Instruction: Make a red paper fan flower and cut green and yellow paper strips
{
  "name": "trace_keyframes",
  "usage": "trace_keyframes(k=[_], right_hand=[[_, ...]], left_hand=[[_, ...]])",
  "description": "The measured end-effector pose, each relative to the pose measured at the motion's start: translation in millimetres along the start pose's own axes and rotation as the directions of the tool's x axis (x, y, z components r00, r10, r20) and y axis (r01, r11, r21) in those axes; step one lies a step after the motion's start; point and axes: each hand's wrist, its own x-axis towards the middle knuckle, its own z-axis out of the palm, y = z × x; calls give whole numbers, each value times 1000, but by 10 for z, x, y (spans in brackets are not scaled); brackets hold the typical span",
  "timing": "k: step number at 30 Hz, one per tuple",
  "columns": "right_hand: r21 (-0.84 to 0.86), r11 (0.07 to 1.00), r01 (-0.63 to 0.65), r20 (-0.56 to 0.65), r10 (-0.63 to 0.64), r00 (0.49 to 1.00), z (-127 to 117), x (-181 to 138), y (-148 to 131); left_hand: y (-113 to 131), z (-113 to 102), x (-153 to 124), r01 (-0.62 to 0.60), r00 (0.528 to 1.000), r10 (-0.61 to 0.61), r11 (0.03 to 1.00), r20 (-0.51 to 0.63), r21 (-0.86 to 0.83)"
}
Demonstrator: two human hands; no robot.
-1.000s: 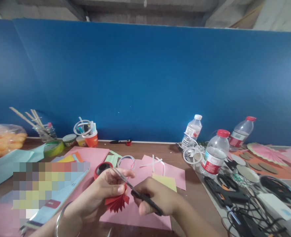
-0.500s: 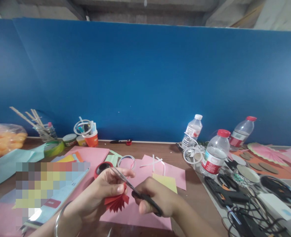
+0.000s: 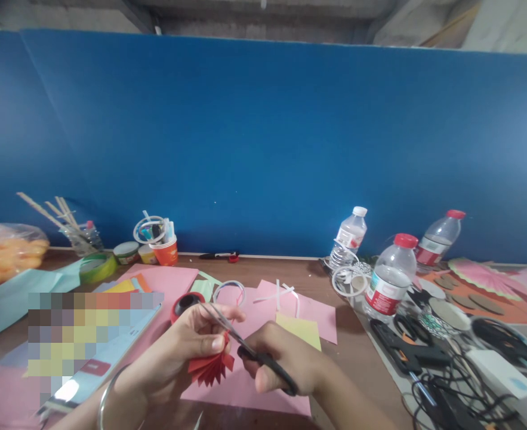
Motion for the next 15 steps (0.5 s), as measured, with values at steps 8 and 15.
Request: trace_keyframes(k=[8,15], right_hand=[[-78,995,58,-36,-61,998,25,-3,41],[-144,989,35,-47,-42,998,-28,-33,11]], left_hand=[[3,-15,-9,-10,1000,10,1000,21,-11],[22,-56,19,14,1000,-15,1000,24,7]])
